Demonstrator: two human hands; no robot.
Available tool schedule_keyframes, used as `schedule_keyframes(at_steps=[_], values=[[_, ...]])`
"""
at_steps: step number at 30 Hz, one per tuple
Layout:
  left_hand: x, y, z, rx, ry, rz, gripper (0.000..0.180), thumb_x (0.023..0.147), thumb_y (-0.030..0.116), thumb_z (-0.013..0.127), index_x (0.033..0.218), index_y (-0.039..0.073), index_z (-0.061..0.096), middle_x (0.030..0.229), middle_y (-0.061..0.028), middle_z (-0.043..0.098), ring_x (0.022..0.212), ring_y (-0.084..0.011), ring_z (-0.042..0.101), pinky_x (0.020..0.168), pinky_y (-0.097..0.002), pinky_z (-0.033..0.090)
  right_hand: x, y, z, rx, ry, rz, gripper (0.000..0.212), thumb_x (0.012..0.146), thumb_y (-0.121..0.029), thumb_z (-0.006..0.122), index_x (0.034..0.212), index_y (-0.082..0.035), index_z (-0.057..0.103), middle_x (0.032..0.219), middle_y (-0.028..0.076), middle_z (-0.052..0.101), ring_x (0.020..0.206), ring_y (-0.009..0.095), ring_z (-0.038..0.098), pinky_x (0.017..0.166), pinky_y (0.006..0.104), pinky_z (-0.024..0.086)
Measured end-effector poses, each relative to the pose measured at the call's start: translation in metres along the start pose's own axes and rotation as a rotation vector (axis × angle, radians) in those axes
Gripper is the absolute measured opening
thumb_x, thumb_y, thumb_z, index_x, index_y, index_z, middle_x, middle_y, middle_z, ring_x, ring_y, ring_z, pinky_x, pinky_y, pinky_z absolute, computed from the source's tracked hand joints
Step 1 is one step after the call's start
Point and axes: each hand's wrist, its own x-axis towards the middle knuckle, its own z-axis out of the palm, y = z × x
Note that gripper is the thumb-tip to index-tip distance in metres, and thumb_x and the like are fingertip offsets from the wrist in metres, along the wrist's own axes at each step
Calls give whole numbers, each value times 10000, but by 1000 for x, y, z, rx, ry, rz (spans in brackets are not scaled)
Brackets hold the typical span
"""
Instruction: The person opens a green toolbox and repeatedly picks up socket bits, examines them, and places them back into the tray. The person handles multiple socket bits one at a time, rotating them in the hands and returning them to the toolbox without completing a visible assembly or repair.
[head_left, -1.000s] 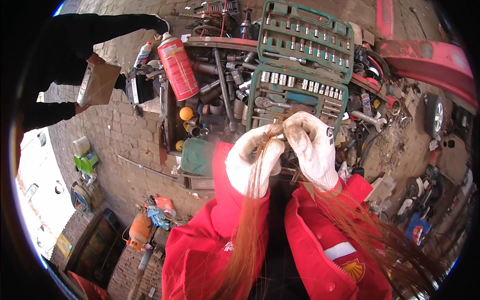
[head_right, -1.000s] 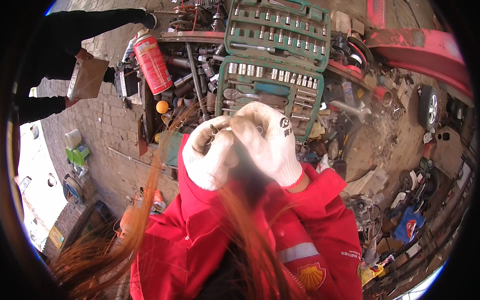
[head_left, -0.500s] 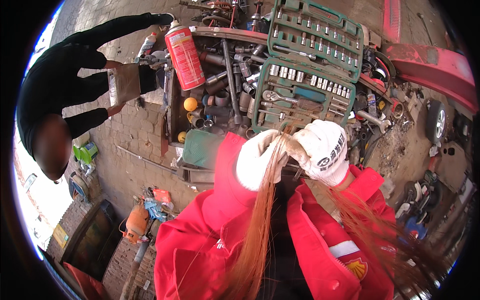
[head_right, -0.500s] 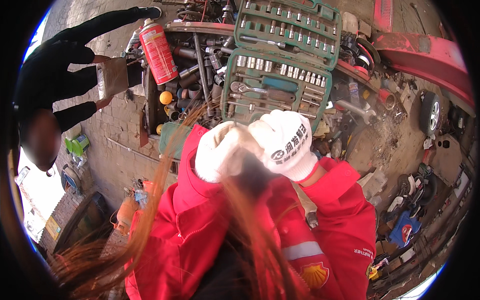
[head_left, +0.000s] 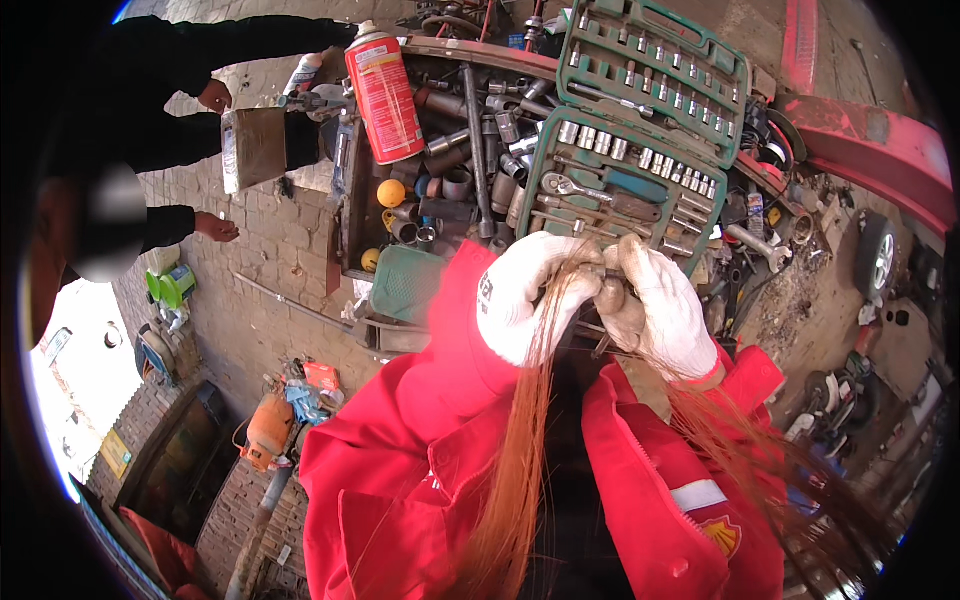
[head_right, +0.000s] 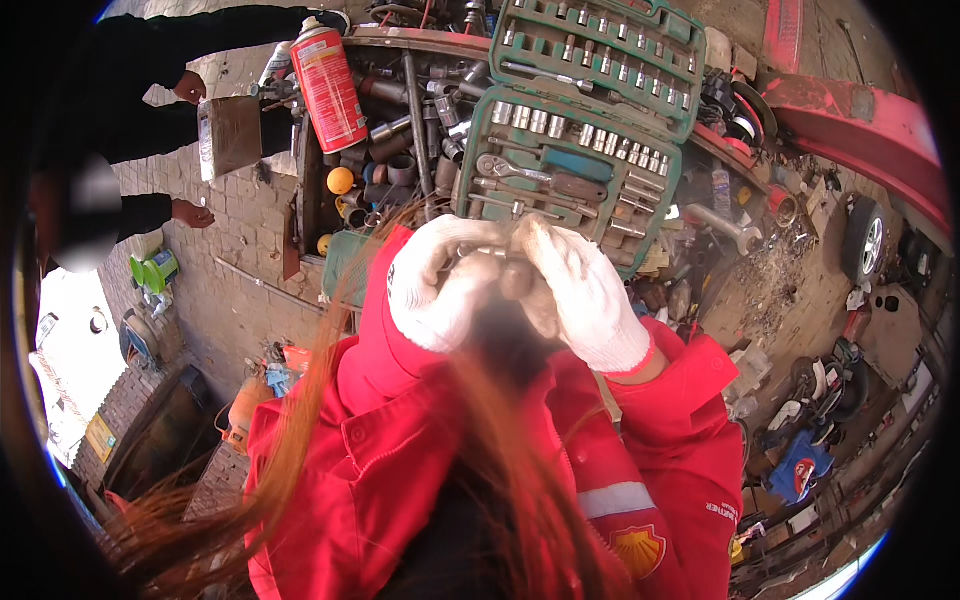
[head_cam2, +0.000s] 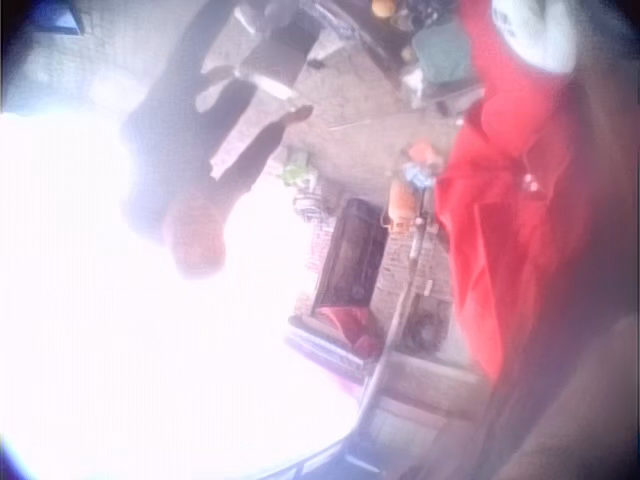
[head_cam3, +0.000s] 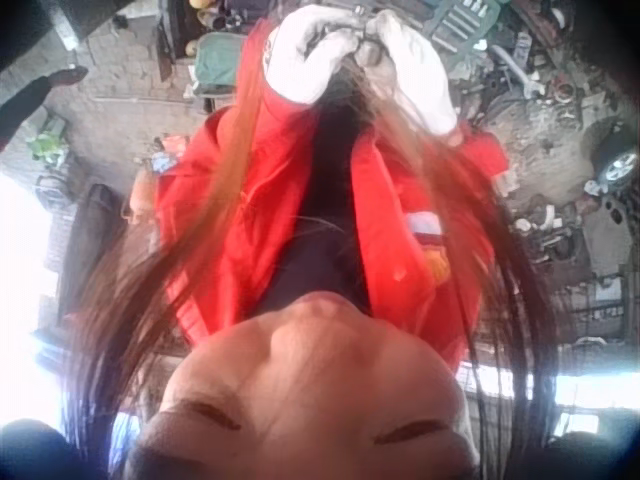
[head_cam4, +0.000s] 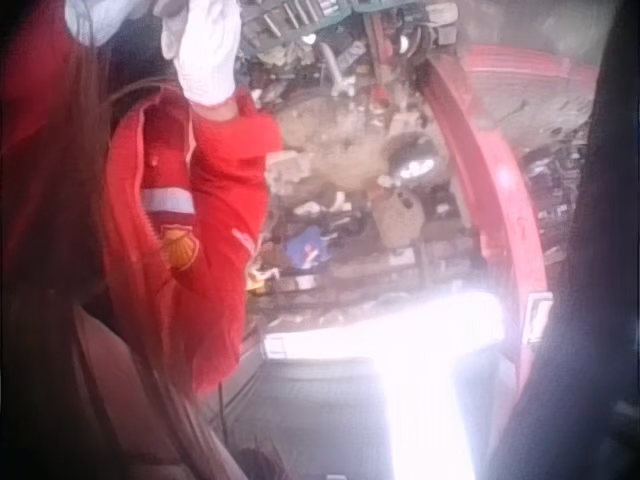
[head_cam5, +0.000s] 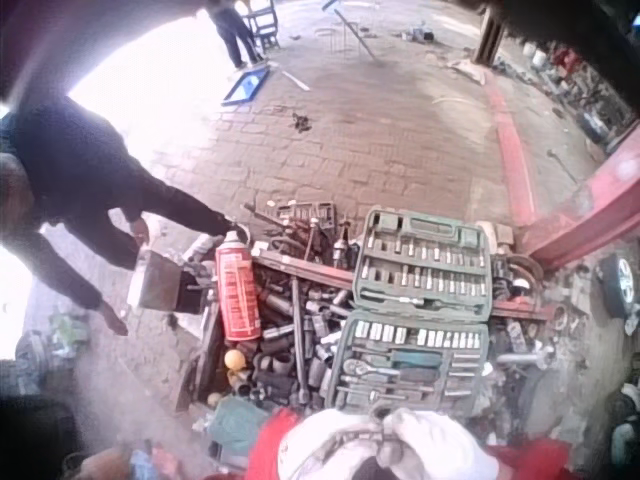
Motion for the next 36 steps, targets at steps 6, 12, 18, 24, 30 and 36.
schedule_keyframes(at_steps=[6, 12, 18, 24, 30, 36], values=[[-14, 15, 7, -906, 143, -517, 215, 976, 148, 557, 1104, -23, 580, 784, -54, 592, 558, -79, 496, 500, -228, 388, 2, -5, 19, -84, 204, -378, 239, 960, -212, 606, 1007, 18, 650, 956, 79, 678, 865, 120, 632, 799, 277, 512], [-9, 21, 9, -664, 203, -550, 324, 983, 316, 572, 1037, -3, 592, 704, -48, 564, 496, -83, 450, 442, -218, 331, -1, 0, 20, -201, 252, -416, 266, 877, -145, 684, 1066, 41, 662, 1024, 114, 701, 943, 190, 668, 859, 303, 521], [-6, 21, 9, -695, 183, -552, 319, 980, 300, 569, 999, -16, 606, 707, -47, 576, 520, -88, 467, 476, -219, 358, 2, -1, 23, -132, 261, -511, 276, 884, -162, 723, 1063, 38, 658, 1027, 114, 700, 942, 176, 666, 860, 297, 525], [-5, 20, 10, -662, 164, -587, 339, 976, 312, 576, 1008, -24, 616, 733, -56, 600, 576, -91, 506, 521, -217, 385, 5, -4, 22, -96, 275, -471, 214, 891, -128, 704, 1034, 25, 659, 997, 95, 699, 902, 141, 659, 819, 281, 528], [-6, 21, 11, -616, 163, -539, 351, 978, 311, 566, 1016, -34, 617, 748, -60, 607, 602, -95, 523, 543, -215, 400, 7, -3, 22, -93, 293, -454, 179, 889, -105, 691, 1011, 23, 660, 961, 82, 696, 855, 128, 656, 793, 273, 526], [-6, 20, 9, -621, 137, -526, 356, 979, 317, 565, 1014, -34, 612, 748, -55, 604, 596, -94, 521, 535, -220, 404, 6, -5, 23, -121, 301, -419, 178, 894, -110, 684, 1005, 27, 658, 962, 84, 697, 848, 122, 651, 786, 268, 525]])
